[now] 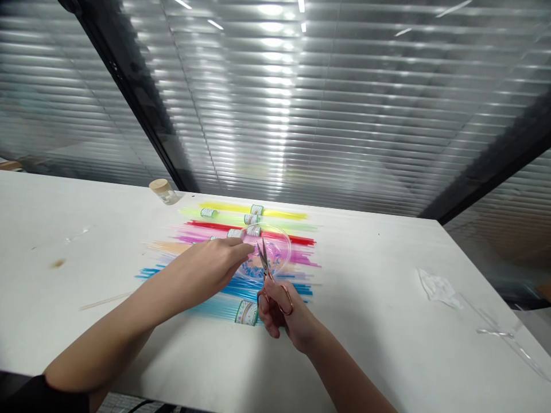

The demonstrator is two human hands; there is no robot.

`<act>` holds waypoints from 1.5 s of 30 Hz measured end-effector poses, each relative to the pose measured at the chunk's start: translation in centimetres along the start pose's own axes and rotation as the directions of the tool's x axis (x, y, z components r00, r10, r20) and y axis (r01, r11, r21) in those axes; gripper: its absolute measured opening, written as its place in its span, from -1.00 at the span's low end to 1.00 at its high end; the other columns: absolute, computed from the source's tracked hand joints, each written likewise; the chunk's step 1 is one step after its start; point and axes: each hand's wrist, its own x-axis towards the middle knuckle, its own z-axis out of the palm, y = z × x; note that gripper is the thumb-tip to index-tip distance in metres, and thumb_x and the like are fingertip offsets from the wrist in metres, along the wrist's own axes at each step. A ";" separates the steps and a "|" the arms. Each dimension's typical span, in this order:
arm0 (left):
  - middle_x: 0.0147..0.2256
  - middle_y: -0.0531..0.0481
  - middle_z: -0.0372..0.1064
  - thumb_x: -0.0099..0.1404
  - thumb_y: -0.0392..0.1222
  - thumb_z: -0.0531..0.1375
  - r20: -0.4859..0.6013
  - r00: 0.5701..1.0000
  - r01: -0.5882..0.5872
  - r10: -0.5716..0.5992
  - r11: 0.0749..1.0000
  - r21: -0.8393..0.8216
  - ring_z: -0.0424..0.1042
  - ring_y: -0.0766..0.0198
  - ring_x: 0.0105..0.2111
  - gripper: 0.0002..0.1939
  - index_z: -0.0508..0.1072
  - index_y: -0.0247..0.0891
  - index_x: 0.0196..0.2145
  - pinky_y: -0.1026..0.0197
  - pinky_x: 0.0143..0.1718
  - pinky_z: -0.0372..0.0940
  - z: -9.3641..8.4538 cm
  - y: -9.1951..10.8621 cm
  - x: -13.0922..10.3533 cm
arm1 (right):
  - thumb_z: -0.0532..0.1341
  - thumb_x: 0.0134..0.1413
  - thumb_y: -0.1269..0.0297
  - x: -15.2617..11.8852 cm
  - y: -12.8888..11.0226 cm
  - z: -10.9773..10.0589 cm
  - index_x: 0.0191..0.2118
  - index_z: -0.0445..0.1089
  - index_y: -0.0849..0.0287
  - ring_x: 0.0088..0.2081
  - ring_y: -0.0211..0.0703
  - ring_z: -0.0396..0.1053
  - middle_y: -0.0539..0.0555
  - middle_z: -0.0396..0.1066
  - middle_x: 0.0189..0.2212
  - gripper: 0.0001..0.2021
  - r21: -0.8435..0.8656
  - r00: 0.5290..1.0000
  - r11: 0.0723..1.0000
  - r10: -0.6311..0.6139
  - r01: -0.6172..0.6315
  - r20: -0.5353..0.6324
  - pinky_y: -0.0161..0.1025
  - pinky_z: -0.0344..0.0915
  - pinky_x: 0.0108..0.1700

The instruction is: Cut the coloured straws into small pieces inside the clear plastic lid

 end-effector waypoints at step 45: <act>-0.31 -0.08 0.44 0.29 -0.46 0.00 0.010 1.000 0.008 -0.008 1.000 0.012 0.45 0.17 -0.43 -0.77 0.38 -0.27 -0.20 0.24 -0.63 -0.10 0.8 0.2 0.2 | 0.29 0.01 -0.16 0.9 1.0 0.1 -0.64 0.12 0.16 -0.72 -0.44 -0.01 -0.11 0.12 -0.75 -0.45 -0.411 0.948 0.911 -0.147 0.019 -0.281 -0.37 -0.13 -0.66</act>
